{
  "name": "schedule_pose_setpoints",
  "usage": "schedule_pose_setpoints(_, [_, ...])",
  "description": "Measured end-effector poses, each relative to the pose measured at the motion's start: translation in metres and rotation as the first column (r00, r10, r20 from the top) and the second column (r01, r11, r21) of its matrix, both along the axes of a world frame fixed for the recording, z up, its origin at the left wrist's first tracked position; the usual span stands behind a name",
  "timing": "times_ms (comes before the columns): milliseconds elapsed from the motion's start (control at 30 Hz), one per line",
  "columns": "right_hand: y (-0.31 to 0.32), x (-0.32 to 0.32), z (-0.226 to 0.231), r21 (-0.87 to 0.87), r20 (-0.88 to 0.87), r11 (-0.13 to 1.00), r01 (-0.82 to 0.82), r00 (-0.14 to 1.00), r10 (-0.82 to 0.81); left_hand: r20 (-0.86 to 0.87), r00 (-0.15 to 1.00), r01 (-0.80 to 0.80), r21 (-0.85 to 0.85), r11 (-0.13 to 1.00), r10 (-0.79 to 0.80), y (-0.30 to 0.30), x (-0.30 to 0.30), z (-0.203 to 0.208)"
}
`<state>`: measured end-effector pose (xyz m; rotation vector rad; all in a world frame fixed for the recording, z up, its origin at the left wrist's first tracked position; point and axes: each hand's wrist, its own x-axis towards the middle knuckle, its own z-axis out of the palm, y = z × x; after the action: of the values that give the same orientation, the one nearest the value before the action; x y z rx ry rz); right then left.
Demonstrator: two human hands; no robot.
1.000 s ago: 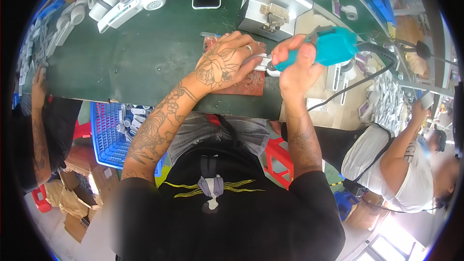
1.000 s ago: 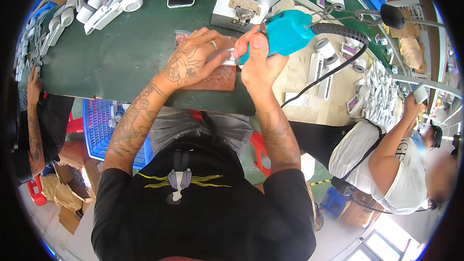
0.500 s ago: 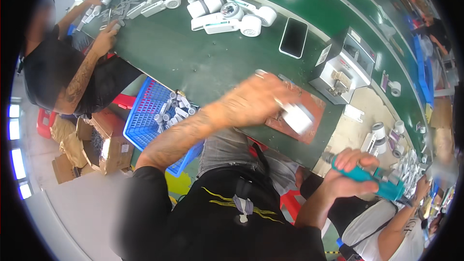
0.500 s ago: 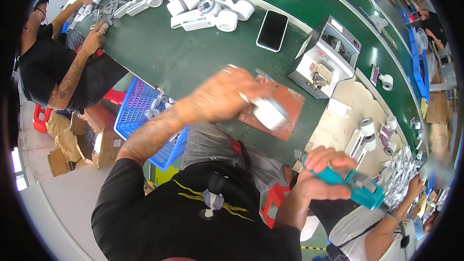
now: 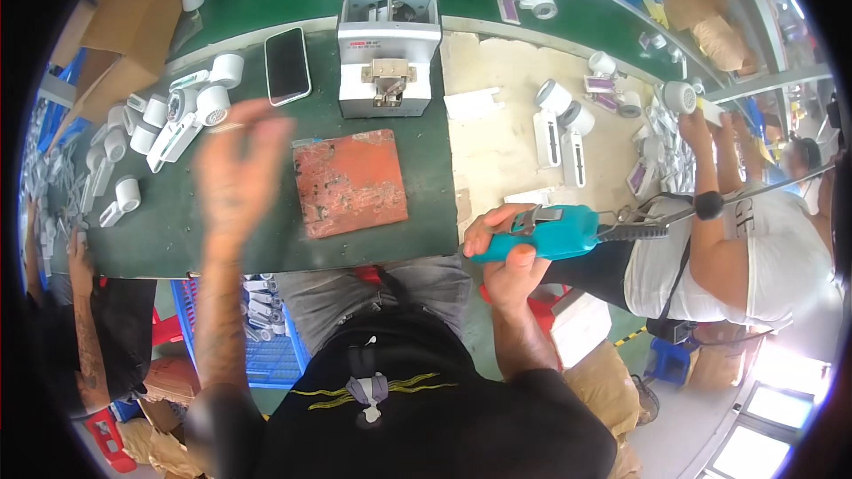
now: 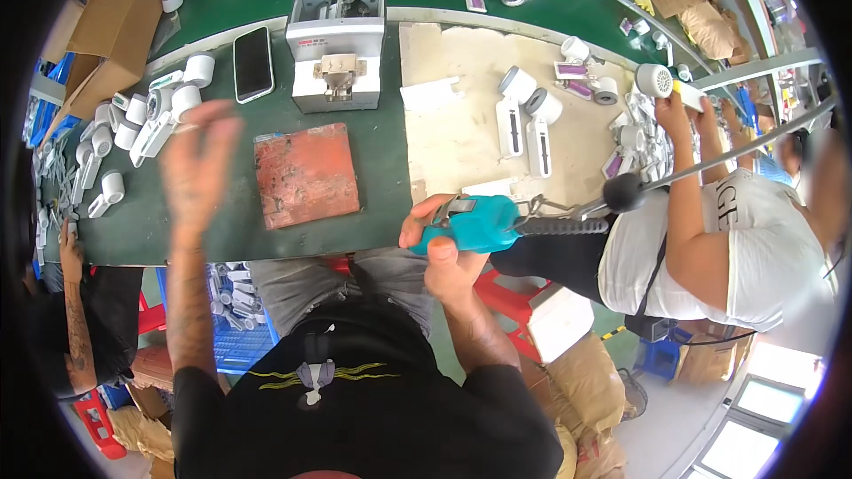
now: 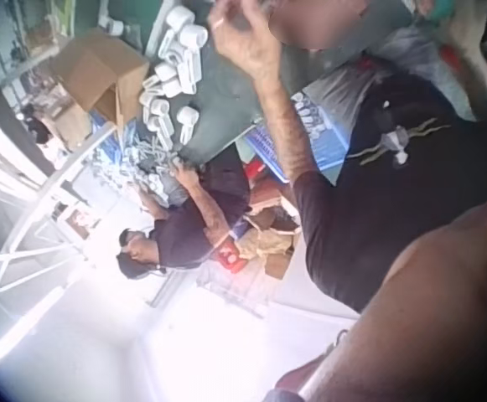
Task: Assembling small handheld portable fans at a factory workbench using a motorized screwdriver.
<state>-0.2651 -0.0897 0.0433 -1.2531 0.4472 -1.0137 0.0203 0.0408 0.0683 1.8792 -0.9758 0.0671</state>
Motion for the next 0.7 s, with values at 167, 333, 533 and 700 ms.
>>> schedule_pose_setpoints(167, [0.003,-0.019,0.005,0.048,-0.028,0.999,-0.025,0.999,0.026,-0.126,0.836,0.549,0.186,0.815,-0.535,-0.197,-0.119,-0.052])
schedule_pose_setpoints(333, [0.011,-0.031,0.01,-0.018,-0.143,0.999,0.029,0.989,-0.031,-0.221,0.858,0.512,0.439,0.738,-0.464,-0.296,-0.165,-0.071])
schedule_pose_setpoints(533, [0.006,-0.051,-0.002,0.037,-0.095,0.999,0.009,0.995,-0.006,-0.212,0.873,0.481,0.234,0.845,-0.439,-0.275,-0.151,-0.086])
schedule_pose_setpoints(700, [-0.009,-0.045,-0.005,0.014,-0.142,0.992,-0.126,0.982,0.127,-0.236,0.882,0.44,0.098,0.893,-0.408,-0.165,-0.11,-0.044])
